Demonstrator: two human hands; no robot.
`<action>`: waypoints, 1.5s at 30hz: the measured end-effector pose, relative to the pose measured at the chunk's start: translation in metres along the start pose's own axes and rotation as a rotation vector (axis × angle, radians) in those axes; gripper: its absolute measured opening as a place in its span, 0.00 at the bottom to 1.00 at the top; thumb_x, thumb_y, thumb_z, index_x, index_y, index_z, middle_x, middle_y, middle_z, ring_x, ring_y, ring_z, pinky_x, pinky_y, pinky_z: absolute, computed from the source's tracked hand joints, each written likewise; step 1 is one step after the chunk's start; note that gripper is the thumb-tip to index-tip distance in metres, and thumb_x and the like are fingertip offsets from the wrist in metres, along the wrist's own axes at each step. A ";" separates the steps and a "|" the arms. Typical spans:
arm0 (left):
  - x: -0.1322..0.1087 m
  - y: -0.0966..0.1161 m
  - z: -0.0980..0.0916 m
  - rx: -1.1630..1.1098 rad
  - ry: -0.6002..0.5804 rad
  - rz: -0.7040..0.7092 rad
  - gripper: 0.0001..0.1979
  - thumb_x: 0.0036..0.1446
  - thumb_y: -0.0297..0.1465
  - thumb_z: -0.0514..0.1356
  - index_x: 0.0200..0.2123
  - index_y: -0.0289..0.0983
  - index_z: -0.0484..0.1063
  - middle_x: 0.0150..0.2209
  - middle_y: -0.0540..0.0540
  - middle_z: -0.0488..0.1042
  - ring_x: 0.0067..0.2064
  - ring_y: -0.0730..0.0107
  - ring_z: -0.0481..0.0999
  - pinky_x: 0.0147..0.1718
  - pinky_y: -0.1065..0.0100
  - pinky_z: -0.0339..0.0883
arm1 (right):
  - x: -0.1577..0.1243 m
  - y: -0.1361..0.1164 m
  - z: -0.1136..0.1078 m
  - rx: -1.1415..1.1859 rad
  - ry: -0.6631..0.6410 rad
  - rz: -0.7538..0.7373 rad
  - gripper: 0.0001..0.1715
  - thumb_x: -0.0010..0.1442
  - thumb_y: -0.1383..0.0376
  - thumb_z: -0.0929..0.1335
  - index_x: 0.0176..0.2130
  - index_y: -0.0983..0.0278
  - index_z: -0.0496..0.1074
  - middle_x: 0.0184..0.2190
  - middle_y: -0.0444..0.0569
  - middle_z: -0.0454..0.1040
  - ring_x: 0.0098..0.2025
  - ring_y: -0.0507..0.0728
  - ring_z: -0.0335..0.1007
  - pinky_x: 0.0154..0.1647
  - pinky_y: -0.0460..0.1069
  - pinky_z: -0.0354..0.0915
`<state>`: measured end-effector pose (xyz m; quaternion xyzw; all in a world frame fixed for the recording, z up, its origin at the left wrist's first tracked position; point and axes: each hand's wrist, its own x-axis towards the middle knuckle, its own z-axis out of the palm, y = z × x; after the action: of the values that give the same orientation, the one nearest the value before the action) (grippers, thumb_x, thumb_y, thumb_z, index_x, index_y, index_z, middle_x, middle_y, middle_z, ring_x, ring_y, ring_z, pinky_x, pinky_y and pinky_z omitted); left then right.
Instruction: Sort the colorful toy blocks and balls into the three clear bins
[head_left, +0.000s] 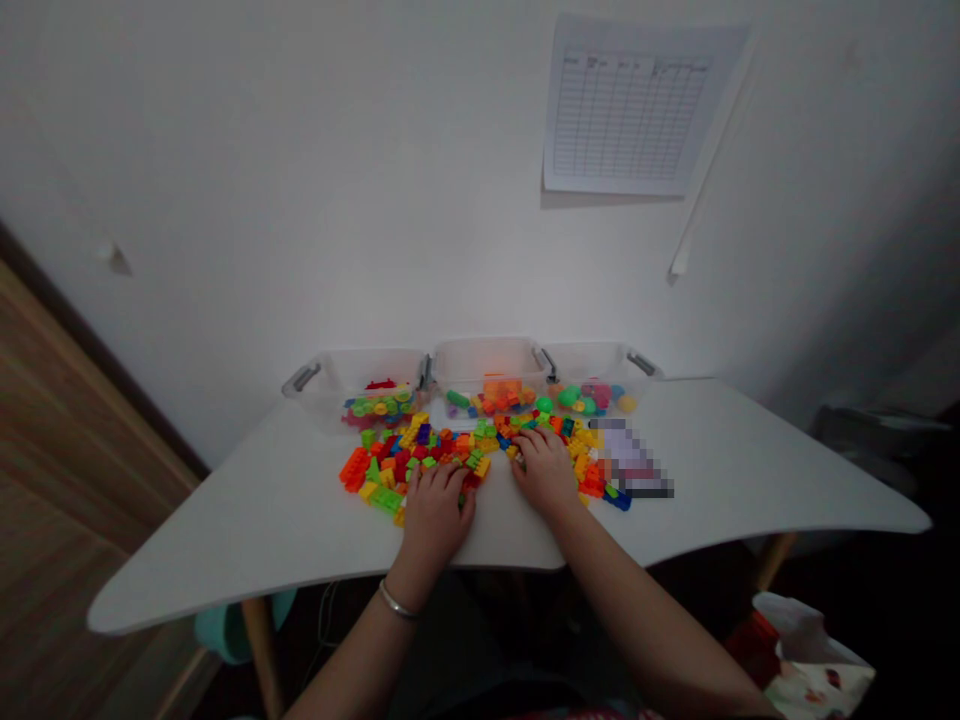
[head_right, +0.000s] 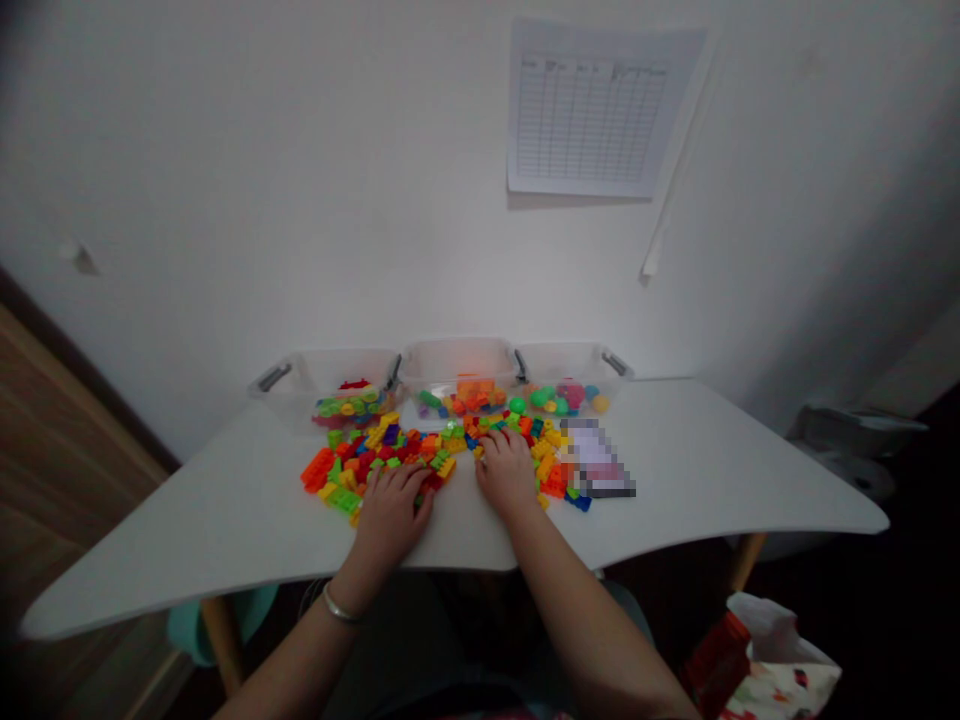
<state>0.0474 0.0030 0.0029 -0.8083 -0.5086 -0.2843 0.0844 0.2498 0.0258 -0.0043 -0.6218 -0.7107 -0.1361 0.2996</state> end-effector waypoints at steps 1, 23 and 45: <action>0.000 0.000 0.000 0.001 0.000 0.001 0.13 0.60 0.33 0.55 0.45 0.40 0.75 0.48 0.42 0.77 0.49 0.54 0.74 0.60 0.42 0.53 | 0.000 -0.001 0.000 -0.005 -0.008 -0.004 0.17 0.58 0.65 0.68 0.47 0.63 0.75 0.51 0.52 0.74 0.56 0.65 0.61 0.60 0.60 0.58; 0.000 0.000 0.000 0.001 0.007 0.002 0.13 0.59 0.33 0.56 0.45 0.39 0.75 0.47 0.43 0.77 0.49 0.54 0.74 0.60 0.42 0.54 | -0.001 -0.005 0.001 -0.025 0.017 -0.147 0.08 0.58 0.70 0.66 0.38 0.62 0.76 0.37 0.51 0.77 0.45 0.61 0.65 0.61 0.57 0.56; 0.001 -0.001 0.001 0.005 0.003 0.007 0.13 0.60 0.33 0.55 0.45 0.39 0.75 0.48 0.42 0.77 0.49 0.54 0.74 0.61 0.41 0.53 | 0.035 0.003 -0.022 0.430 0.149 0.049 0.22 0.59 0.64 0.67 0.53 0.65 0.70 0.44 0.54 0.75 0.44 0.60 0.71 0.50 0.56 0.68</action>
<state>0.0466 0.0046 0.0025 -0.8095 -0.5062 -0.2840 0.0885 0.2568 0.0416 0.0334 -0.5488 -0.6839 -0.0198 0.4803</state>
